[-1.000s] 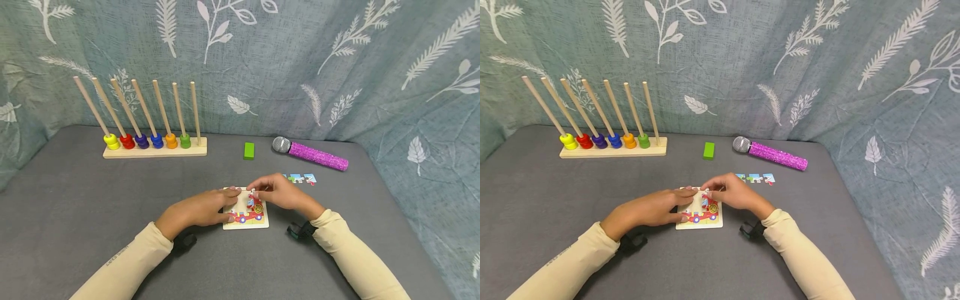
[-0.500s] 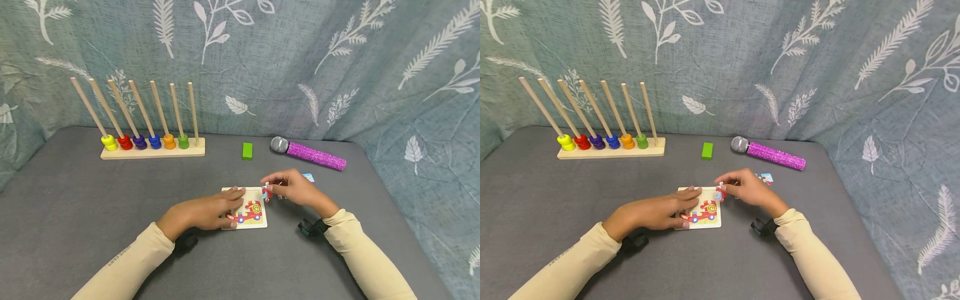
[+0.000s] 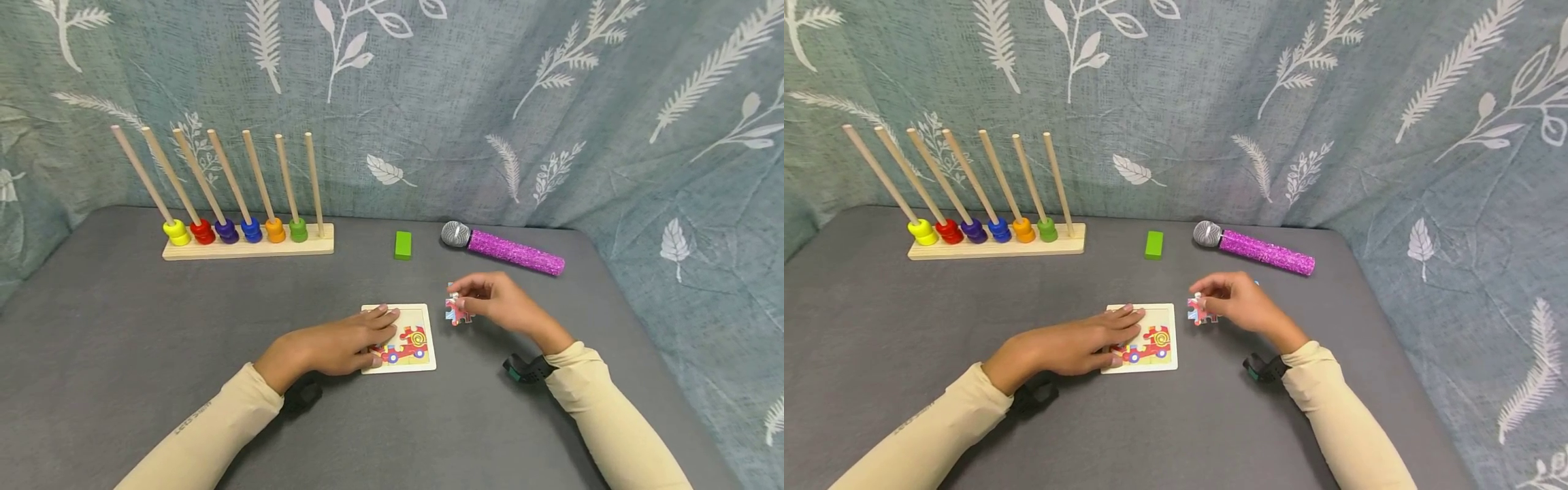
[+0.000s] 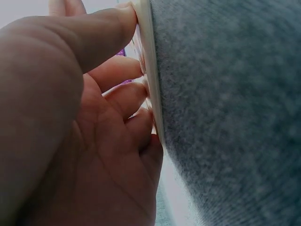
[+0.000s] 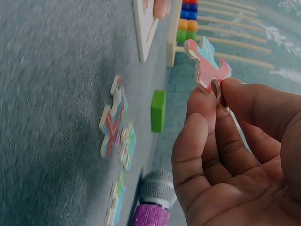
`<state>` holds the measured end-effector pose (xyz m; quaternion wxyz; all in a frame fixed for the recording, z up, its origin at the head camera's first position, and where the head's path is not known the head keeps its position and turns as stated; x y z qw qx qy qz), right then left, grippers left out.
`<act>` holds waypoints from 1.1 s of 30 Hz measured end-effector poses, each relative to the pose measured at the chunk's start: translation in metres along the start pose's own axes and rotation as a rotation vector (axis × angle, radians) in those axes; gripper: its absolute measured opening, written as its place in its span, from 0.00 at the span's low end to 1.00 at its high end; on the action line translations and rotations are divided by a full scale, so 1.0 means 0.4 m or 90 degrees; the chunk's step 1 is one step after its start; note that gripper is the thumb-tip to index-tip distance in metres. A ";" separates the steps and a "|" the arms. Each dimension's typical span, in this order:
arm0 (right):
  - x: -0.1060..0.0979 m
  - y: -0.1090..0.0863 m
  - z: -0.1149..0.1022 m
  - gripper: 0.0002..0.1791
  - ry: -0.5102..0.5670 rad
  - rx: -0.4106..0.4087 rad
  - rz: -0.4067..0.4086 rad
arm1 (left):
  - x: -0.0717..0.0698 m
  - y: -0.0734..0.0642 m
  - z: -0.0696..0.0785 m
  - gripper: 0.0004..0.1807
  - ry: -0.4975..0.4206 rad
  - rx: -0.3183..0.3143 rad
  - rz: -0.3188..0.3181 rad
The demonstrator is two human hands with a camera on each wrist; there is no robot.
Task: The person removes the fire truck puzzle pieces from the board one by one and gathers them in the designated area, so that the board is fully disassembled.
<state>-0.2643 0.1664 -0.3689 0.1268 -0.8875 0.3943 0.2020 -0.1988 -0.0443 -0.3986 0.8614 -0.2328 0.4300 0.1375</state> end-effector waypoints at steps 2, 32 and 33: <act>-0.005 -0.001 0.006 0.13 0.012 0.009 0.000 | 0.000 -0.003 -0.001 0.30 -0.001 -0.003 -0.001; -0.101 -0.053 0.095 0.11 -0.082 0.076 0.022 | -0.001 -0.007 -0.003 0.30 -0.005 -0.023 -0.015; -0.100 -0.053 0.098 0.11 -0.081 0.075 0.018 | -0.001 -0.007 -0.003 0.30 -0.004 -0.024 -0.014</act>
Point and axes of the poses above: each hand's wrist, its own y-axis towards the middle knuckle, its own x-axis out of the palm, z = x × y, the point moved 7 cm from there along y, towards the middle knuckle, and after that the axes turned 11 degrees about -z, right-handed, at the moved point
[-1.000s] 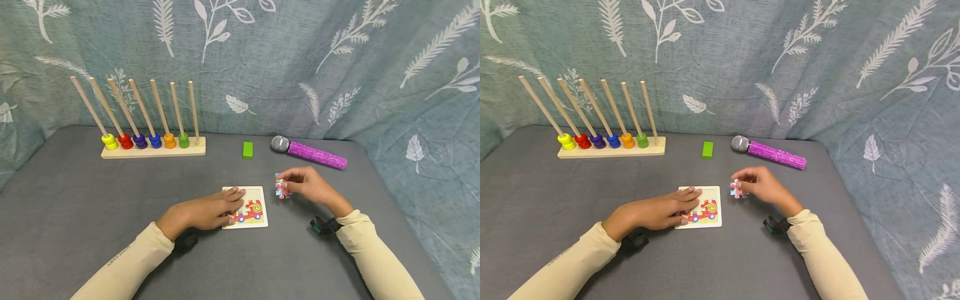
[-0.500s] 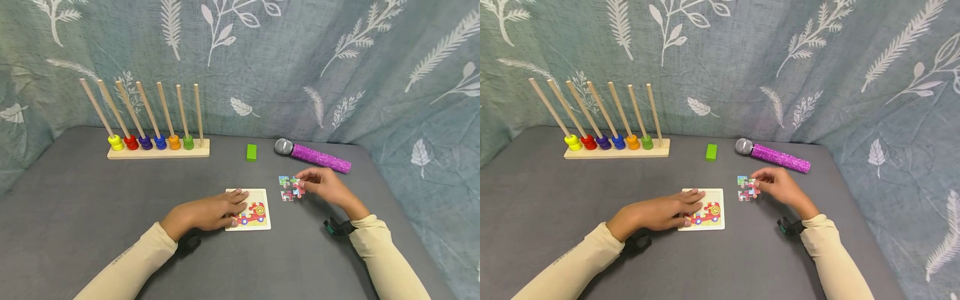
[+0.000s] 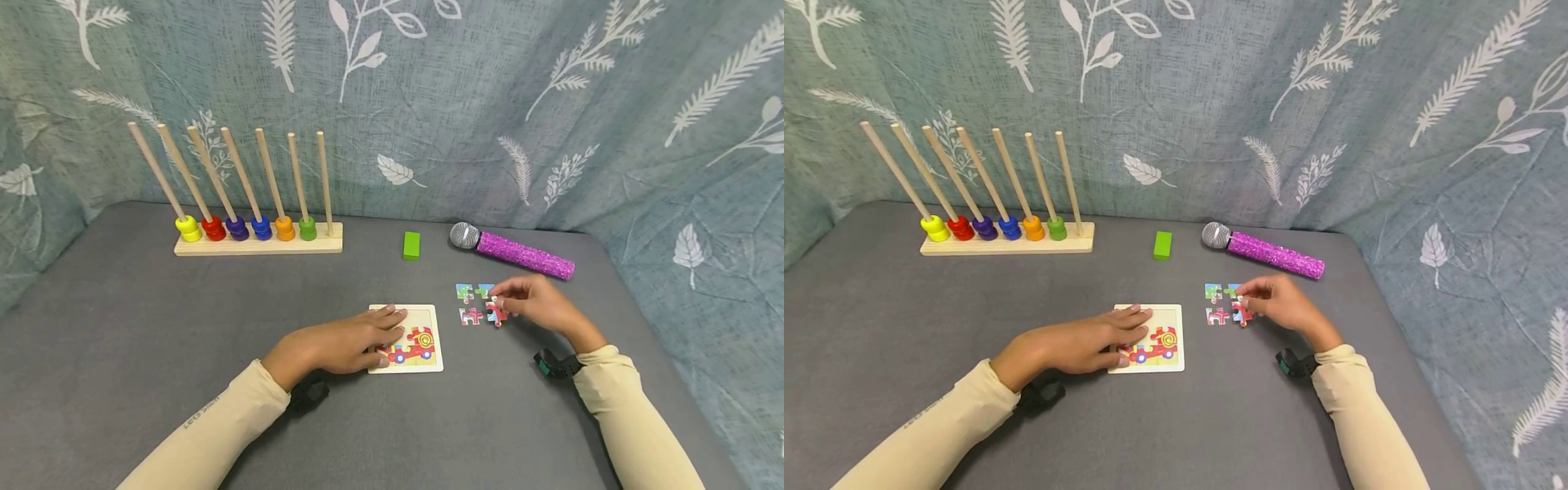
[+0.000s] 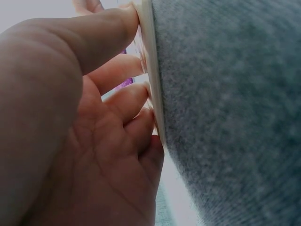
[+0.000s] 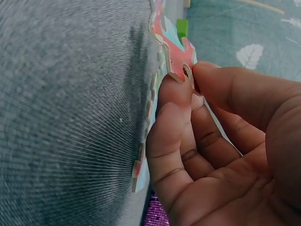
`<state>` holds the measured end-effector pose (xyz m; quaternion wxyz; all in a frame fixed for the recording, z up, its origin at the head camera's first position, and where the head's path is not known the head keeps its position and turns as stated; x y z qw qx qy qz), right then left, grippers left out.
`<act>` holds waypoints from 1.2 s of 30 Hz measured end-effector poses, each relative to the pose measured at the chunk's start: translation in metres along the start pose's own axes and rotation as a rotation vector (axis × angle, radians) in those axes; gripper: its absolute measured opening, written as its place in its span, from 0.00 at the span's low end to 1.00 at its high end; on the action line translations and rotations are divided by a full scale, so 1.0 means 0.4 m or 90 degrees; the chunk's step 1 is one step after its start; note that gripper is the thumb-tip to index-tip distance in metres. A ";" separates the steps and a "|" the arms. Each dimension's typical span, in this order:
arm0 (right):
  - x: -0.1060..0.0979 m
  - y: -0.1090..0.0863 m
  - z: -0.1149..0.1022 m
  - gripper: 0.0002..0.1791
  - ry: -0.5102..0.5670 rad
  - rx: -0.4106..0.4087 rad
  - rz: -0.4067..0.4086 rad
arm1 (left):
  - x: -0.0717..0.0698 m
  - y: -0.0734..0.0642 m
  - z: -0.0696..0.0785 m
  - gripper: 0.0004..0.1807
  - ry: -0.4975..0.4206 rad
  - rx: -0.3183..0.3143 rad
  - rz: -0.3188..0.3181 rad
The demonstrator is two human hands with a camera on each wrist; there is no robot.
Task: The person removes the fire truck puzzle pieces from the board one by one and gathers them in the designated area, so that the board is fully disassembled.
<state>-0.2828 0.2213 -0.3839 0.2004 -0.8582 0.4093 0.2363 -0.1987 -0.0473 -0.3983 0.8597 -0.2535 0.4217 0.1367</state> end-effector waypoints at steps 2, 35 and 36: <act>0.003 0.001 0.003 0.11 0.005 -0.003 -0.007 | 0.000 0.001 0.000 0.29 0.004 -0.004 -0.001; 0.005 0.005 -0.005 0.09 -0.079 -0.017 0.032 | -0.001 0.002 -0.003 0.30 0.005 -0.001 0.007; 0.007 0.005 -0.009 0.09 -0.080 -0.016 0.031 | -0.001 0.002 -0.004 0.30 0.004 -0.001 0.007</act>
Point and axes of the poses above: each hand's wrist, its own y-axis towards the middle knuckle, its own x-axis out of the palm, z = x × y, the point moved 7 cm from there along y, towards the middle knuckle, and after that the axes turned 11 degrees about -z, right-handed, at the moved point
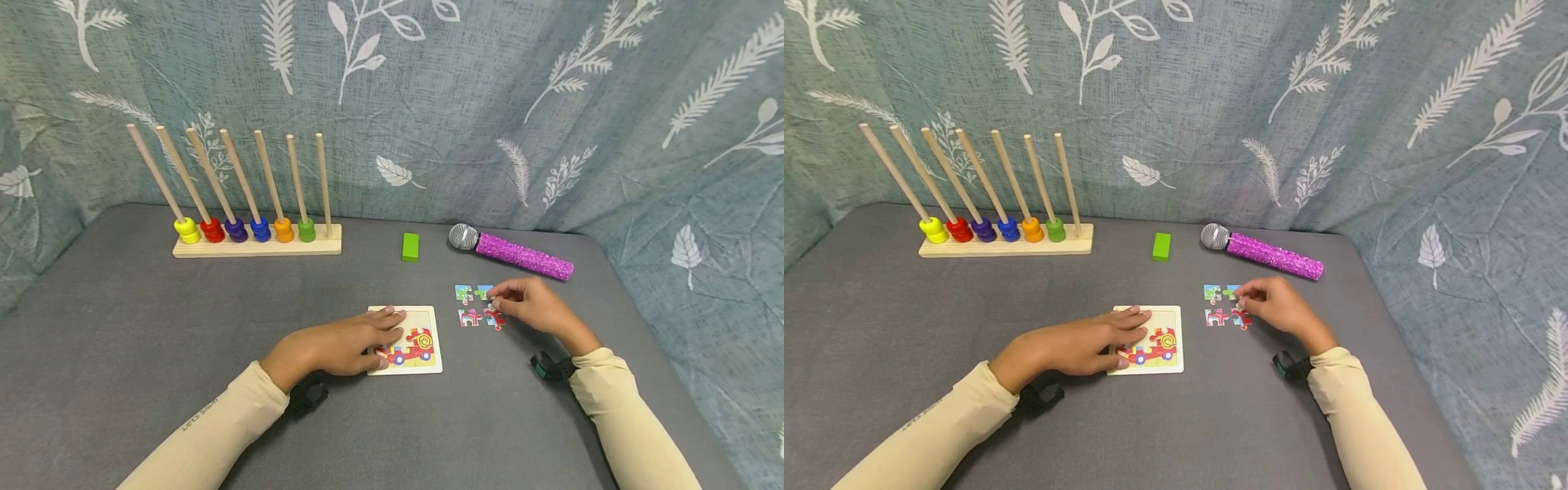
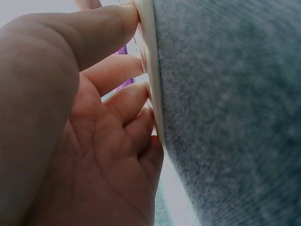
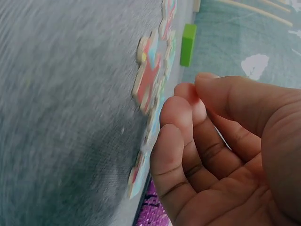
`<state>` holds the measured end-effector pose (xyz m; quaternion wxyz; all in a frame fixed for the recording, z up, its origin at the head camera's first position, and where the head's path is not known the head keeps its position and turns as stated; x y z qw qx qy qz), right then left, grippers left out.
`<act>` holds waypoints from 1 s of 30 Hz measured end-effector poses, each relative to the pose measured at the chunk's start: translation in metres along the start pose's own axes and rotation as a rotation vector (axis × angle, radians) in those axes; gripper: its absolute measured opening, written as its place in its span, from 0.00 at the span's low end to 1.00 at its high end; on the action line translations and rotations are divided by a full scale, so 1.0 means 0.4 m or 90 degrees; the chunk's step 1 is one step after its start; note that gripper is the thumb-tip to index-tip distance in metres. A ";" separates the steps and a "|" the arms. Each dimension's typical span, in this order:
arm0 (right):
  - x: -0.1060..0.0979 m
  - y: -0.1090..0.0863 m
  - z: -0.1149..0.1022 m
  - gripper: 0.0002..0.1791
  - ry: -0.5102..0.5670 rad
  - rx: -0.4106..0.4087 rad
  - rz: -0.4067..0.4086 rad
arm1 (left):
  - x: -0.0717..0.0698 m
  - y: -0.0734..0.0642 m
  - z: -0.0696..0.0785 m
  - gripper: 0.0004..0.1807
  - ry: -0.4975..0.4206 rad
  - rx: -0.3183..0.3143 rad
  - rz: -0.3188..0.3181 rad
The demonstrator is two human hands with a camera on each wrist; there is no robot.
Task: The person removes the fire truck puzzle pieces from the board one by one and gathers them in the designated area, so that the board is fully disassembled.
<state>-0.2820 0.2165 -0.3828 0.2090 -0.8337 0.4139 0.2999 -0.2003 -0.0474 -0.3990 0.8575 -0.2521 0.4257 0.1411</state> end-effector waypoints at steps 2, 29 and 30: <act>0.003 0.000 -0.010 0.09 -0.007 0.000 0.000 | 0.000 0.000 -0.001 0.30 -0.002 -0.001 0.000; 0.095 0.024 -0.138 0.08 0.030 -0.049 -0.091 | 0.001 -0.001 0.001 0.29 -0.004 0.009 0.000; 0.100 0.026 -0.141 0.08 0.038 -0.054 -0.097 | 0.001 0.000 0.000 0.29 -0.004 0.008 0.001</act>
Point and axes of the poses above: each hand's wrist, its own y-axis towards the middle knuckle, its own x-axis out of the palm, z = x × y, the point moved 7 cm from there along y, towards the middle knuckle, and after that the axes turned 11 degrees about -z, right-handed, at the moved point
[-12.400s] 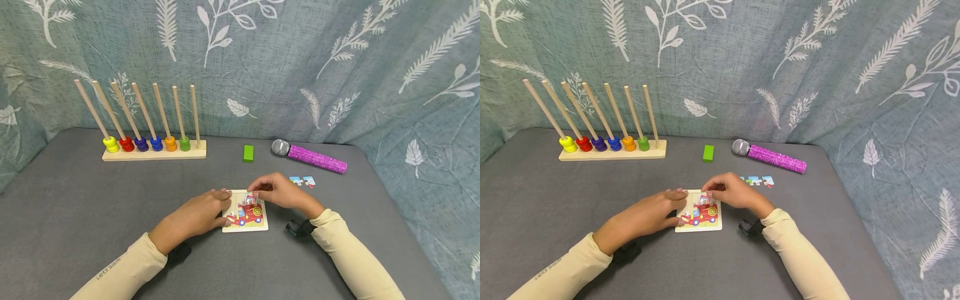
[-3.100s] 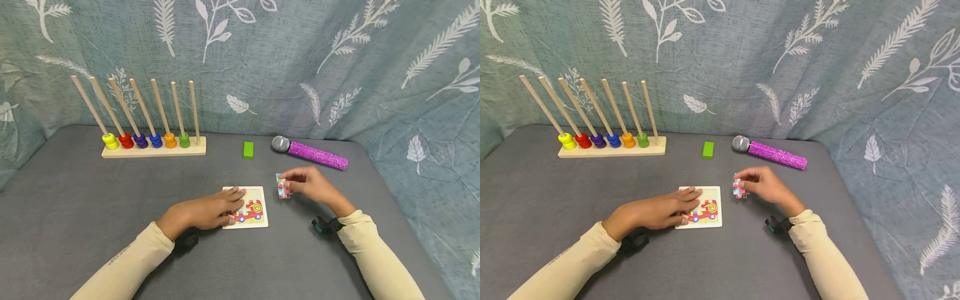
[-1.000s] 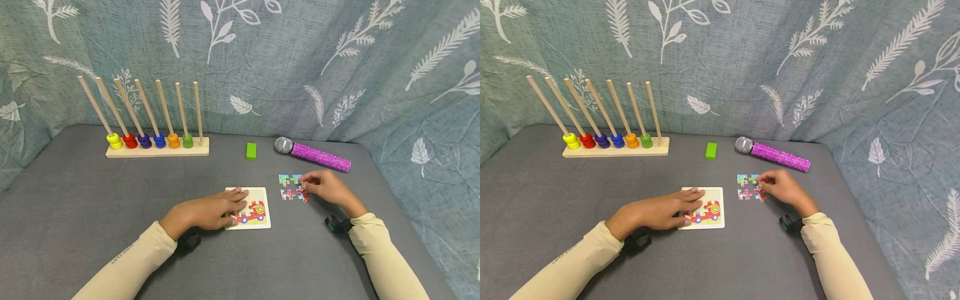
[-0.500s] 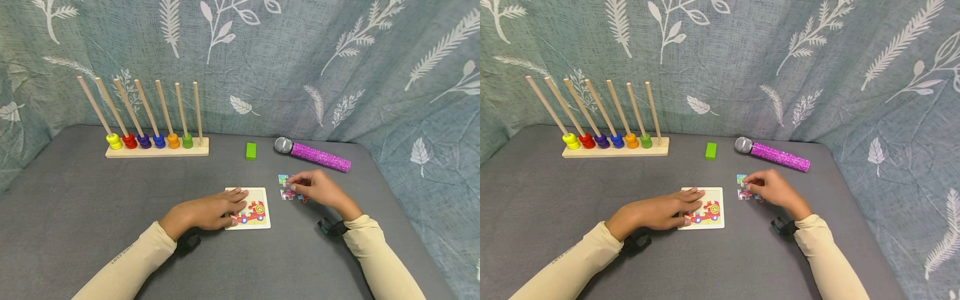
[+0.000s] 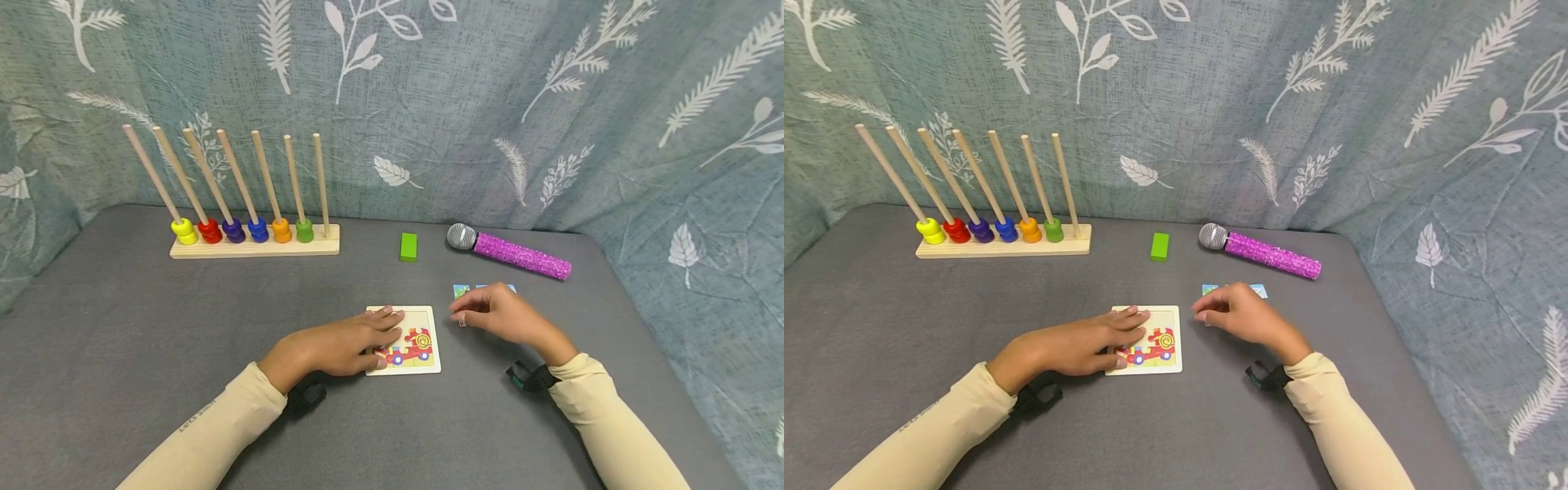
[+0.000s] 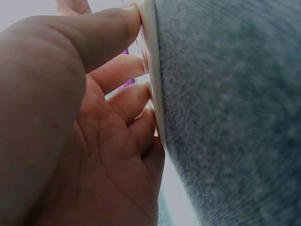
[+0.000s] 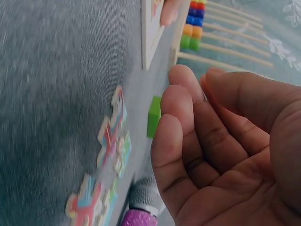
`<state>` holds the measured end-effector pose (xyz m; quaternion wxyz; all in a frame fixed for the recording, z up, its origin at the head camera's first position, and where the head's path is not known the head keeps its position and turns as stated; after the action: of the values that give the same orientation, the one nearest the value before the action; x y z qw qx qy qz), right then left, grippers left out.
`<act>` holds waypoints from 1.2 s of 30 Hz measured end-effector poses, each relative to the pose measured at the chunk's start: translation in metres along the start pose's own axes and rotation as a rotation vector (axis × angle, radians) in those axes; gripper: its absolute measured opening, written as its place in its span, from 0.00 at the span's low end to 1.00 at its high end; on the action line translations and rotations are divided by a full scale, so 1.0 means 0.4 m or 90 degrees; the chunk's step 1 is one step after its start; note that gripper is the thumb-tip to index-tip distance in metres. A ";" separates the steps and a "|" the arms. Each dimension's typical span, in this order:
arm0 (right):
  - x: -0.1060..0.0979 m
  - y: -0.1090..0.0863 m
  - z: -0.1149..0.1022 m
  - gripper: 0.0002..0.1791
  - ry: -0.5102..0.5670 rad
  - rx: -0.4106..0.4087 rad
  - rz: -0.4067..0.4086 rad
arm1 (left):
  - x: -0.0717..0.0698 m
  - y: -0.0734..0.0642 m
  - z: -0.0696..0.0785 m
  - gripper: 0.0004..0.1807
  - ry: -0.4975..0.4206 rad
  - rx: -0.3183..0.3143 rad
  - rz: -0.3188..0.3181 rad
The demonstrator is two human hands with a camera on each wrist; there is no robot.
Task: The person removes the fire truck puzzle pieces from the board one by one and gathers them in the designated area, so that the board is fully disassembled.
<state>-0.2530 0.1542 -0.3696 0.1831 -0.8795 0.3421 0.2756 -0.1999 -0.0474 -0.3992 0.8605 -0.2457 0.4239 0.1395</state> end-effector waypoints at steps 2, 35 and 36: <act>0.010 0.007 -0.003 0.08 0.011 -0.006 -0.011 | 0.001 0.000 -0.001 0.29 0.000 -0.001 0.001; 0.105 0.080 -0.052 0.14 -0.043 -0.074 -0.106 | -0.003 0.001 -0.006 0.30 -0.013 -0.005 0.002; 0.107 0.081 -0.053 0.15 -0.052 -0.072 -0.107 | -0.003 0.001 -0.006 0.30 -0.013 -0.005 0.002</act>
<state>-0.2420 0.0993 -0.3835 0.1692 -0.9022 0.2433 0.3134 -0.2023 -0.0483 -0.3995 0.8635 -0.2471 0.4150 0.1452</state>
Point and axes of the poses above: each hand's wrist, its own y-axis towards the middle knuckle, its own x-axis out of the palm, z = x × y, the point moved 7 cm from there along y, towards the middle knuckle, and after that the axes turned 11 degrees about -z, right-handed, at the moved point
